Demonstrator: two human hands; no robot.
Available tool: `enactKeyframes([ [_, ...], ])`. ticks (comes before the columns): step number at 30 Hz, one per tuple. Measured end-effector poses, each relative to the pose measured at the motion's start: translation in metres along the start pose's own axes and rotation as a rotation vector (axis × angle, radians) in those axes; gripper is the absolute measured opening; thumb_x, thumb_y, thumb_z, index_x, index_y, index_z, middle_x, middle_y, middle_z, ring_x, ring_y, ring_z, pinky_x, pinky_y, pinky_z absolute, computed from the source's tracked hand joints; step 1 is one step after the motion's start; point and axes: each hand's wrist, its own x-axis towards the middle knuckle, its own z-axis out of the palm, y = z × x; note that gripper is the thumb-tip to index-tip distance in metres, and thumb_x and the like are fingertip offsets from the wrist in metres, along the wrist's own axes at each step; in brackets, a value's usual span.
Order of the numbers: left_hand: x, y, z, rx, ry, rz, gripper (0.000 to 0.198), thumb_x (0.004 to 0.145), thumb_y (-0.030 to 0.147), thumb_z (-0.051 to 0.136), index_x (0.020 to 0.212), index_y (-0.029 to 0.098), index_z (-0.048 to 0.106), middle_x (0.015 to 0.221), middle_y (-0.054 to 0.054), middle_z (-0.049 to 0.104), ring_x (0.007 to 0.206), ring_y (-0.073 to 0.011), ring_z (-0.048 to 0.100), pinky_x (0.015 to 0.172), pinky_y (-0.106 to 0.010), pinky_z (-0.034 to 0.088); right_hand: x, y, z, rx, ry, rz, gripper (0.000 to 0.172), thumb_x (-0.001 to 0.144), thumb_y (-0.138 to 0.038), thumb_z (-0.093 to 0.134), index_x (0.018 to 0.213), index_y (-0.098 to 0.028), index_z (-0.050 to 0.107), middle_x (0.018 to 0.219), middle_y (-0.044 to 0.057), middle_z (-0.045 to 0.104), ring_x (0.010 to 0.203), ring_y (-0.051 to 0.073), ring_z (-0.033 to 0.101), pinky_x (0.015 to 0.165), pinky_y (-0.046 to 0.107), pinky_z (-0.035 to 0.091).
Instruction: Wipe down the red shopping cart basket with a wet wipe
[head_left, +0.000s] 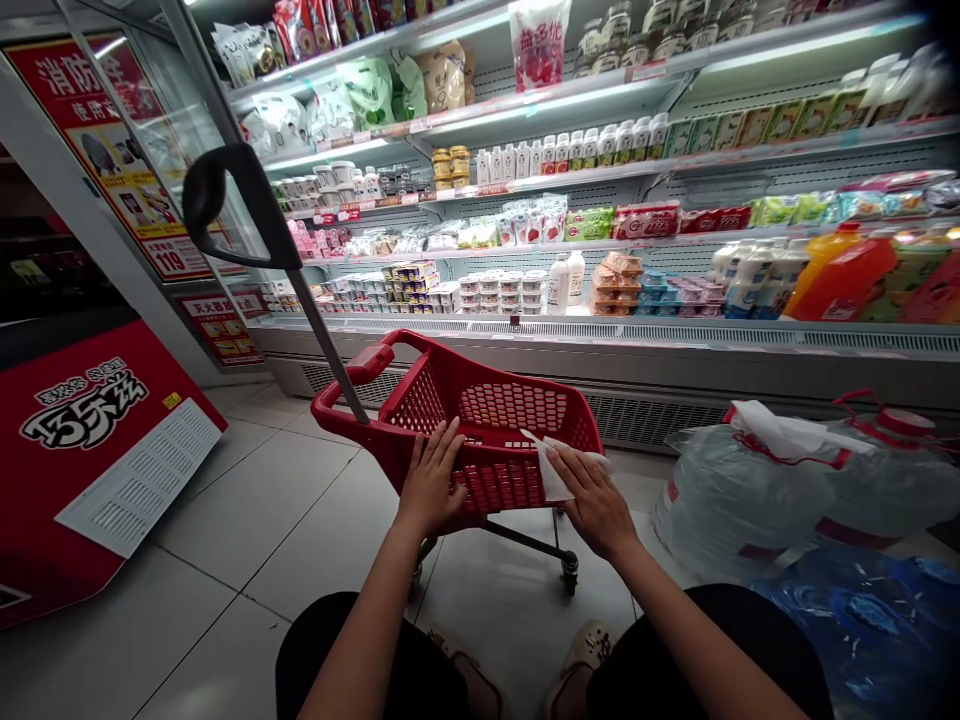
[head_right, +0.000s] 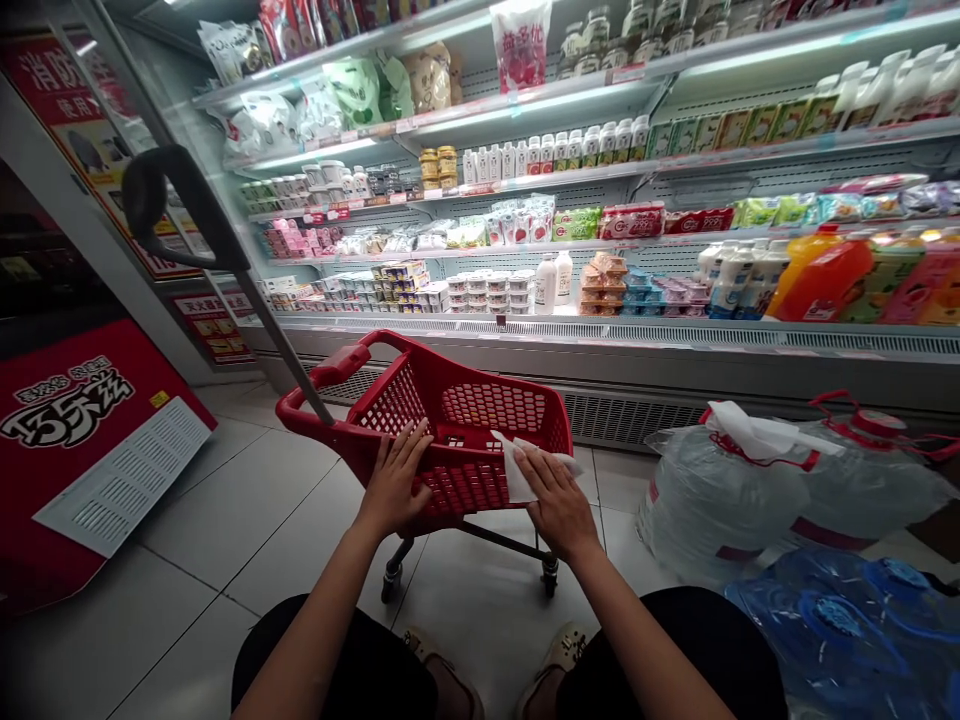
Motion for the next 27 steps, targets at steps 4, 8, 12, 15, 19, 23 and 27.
enactKeyframes([
  [4, 0.004, -0.007, -0.001, -0.005, -0.019, 0.017, 0.081, 0.081, 0.017, 0.059, 0.159, 0.021, 0.037, 0.171, -0.009, 0.027, 0.161, -0.0259, 0.019, 0.131, -0.054, 0.010, -0.016, 0.015, -0.001, -0.015, 0.025, 0.075, 0.079, 0.096, -0.015, 0.038, 0.168, -0.032, 0.012, 0.166, -0.001, 0.040, 0.152, 0.026, 0.038, 0.121, 0.050, 0.040],
  [8, 0.009, -0.017, -0.005, 0.014, -0.021, 0.009, 0.077, 0.083, 0.022, 0.060, 0.158, 0.022, 0.040, 0.171, -0.008, 0.027, 0.160, -0.0268, 0.021, 0.132, -0.053, 0.011, -0.028, 0.001, 0.000, 0.004, 0.047, 0.108, 0.081, 0.095, -0.014, 0.039, 0.168, -0.033, 0.012, 0.164, 0.000, 0.044, 0.150, 0.028, 0.040, 0.120, 0.051, 0.042],
  [12, 0.011, -0.007, 0.002, 0.023, -0.007, -0.033, 0.077, 0.086, 0.034, 0.065, 0.159, 0.023, 0.041, 0.172, -0.008, 0.025, 0.160, -0.0302, 0.020, 0.132, -0.055, 0.007, -0.025, -0.040, -0.005, 0.020, 0.029, 0.080, 0.085, 0.091, -0.013, 0.041, 0.169, -0.024, 0.008, 0.169, 0.004, 0.034, 0.153, 0.029, 0.034, 0.123, 0.051, 0.038],
  [15, 0.010, 0.018, 0.019, 0.007, -0.007, -0.008, 0.076, 0.091, 0.035, 0.060, 0.162, 0.021, 0.036, 0.171, -0.008, 0.027, 0.160, -0.0266, 0.023, 0.132, -0.051, 0.005, -0.004, -0.072, -0.006, 0.027, -0.017, -0.009, 0.086, 0.089, -0.013, 0.043, 0.169, -0.020, 0.012, 0.172, 0.006, 0.026, 0.156, 0.028, 0.029, 0.125, 0.050, 0.033],
  [19, 0.006, 0.039, 0.039, -0.029, 0.029, -0.094, 0.066, 0.098, 0.021, 0.042, 0.163, 0.018, 0.033, 0.170, -0.006, 0.032, 0.159, -0.0207, 0.024, 0.132, -0.047, 0.011, 0.033, -0.102, 0.000, 0.057, -0.056, -0.083, 0.076, 0.092, -0.017, 0.045, 0.166, -0.016, 0.025, 0.170, 0.007, 0.028, 0.156, 0.026, 0.030, 0.127, 0.047, 0.030],
  [23, 0.004, 0.031, 0.039, -0.072, 0.015, -0.194, 0.061, 0.102, 0.019, 0.031, 0.163, 0.023, 0.034, 0.168, -0.005, 0.035, 0.158, -0.0200, 0.028, 0.131, -0.054, 0.006, 0.041, -0.112, 0.001, 0.075, -0.087, -0.131, 0.074, 0.093, -0.015, 0.045, 0.165, -0.015, 0.028, 0.170, 0.008, 0.029, 0.156, 0.025, 0.030, 0.129, 0.047, 0.025],
  [27, 0.005, 0.022, 0.033, -0.065, -0.003, -0.275, 0.057, 0.106, 0.028, 0.029, 0.162, 0.021, 0.035, 0.169, -0.006, 0.034, 0.158, -0.0235, 0.028, 0.130, -0.061, 0.004, 0.012, -0.110, -0.014, 0.066, -0.112, -0.150, 0.084, 0.088, -0.009, 0.045, 0.167, -0.016, 0.018, 0.171, 0.006, 0.025, 0.156, 0.023, 0.029, 0.130, 0.047, 0.022],
])
